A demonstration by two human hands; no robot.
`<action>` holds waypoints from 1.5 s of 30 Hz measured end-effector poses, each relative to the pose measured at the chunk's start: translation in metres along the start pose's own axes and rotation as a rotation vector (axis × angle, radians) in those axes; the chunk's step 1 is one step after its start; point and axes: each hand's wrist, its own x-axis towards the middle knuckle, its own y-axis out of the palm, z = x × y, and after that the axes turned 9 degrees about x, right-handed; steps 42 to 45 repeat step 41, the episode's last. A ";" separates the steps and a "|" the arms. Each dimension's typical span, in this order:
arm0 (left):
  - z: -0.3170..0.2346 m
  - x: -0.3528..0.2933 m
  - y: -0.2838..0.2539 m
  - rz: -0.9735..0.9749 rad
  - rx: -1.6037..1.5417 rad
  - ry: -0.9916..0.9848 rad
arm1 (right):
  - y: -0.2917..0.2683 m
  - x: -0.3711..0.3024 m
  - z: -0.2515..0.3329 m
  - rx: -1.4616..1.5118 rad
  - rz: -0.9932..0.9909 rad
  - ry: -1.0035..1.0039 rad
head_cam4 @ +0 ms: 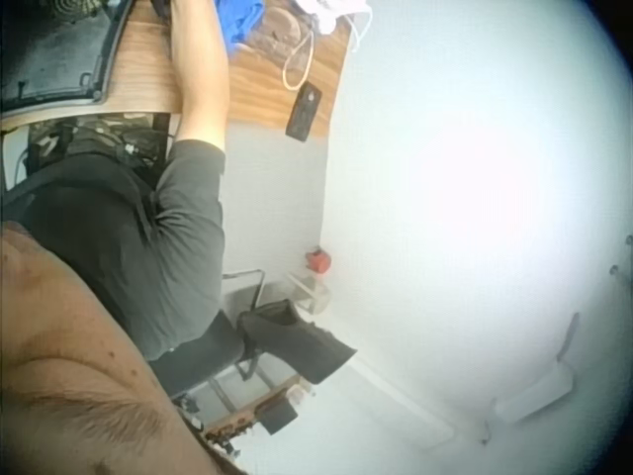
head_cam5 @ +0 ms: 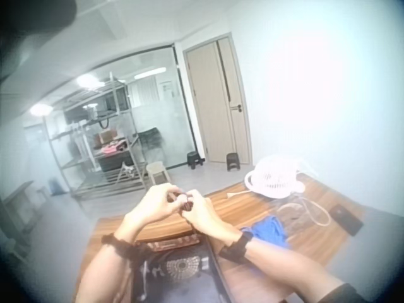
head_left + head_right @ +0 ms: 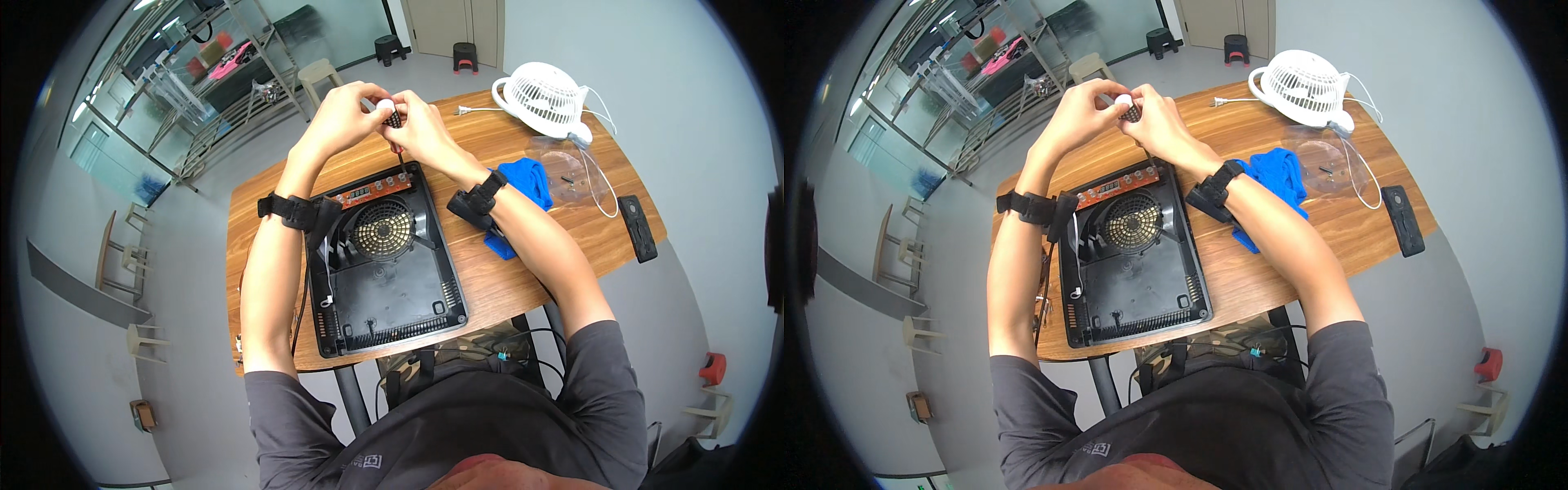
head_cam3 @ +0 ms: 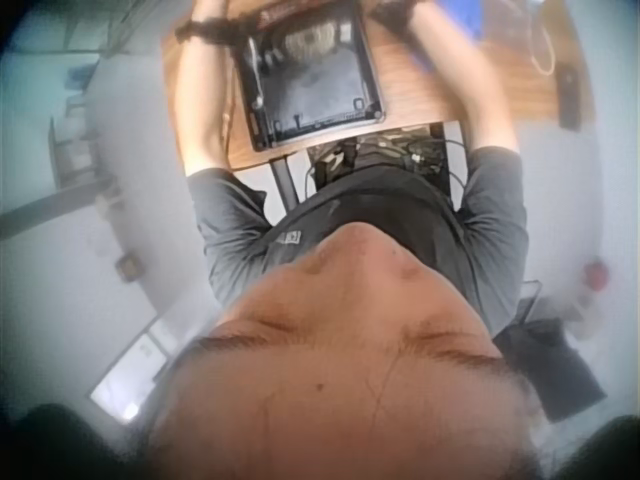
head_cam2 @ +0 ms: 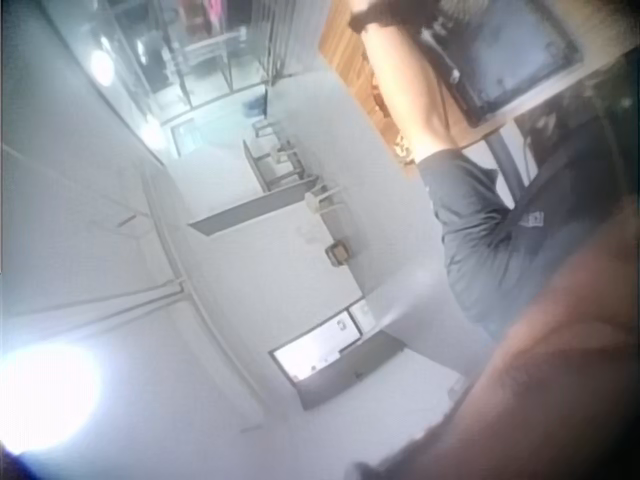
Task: The person disassembles a small electronic device on a wooden table. They use a screwdriver to remove screws, detach wires, and separate internal components including a copper-colored disc and circuit board.
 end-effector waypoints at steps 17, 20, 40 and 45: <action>-0.006 0.004 0.006 -0.074 0.241 -0.018 | 0.003 -0.005 0.005 0.014 0.005 0.025; 0.004 0.002 0.006 -0.062 0.145 0.027 | 0.006 -0.006 -0.007 -0.042 0.008 -0.059; 0.017 -0.003 0.009 -0.060 0.115 0.030 | 0.005 -0.004 -0.005 -0.126 0.004 -0.077; 0.019 -0.001 0.009 -0.035 0.102 0.009 | 0.004 -0.005 -0.003 -0.127 0.037 -0.048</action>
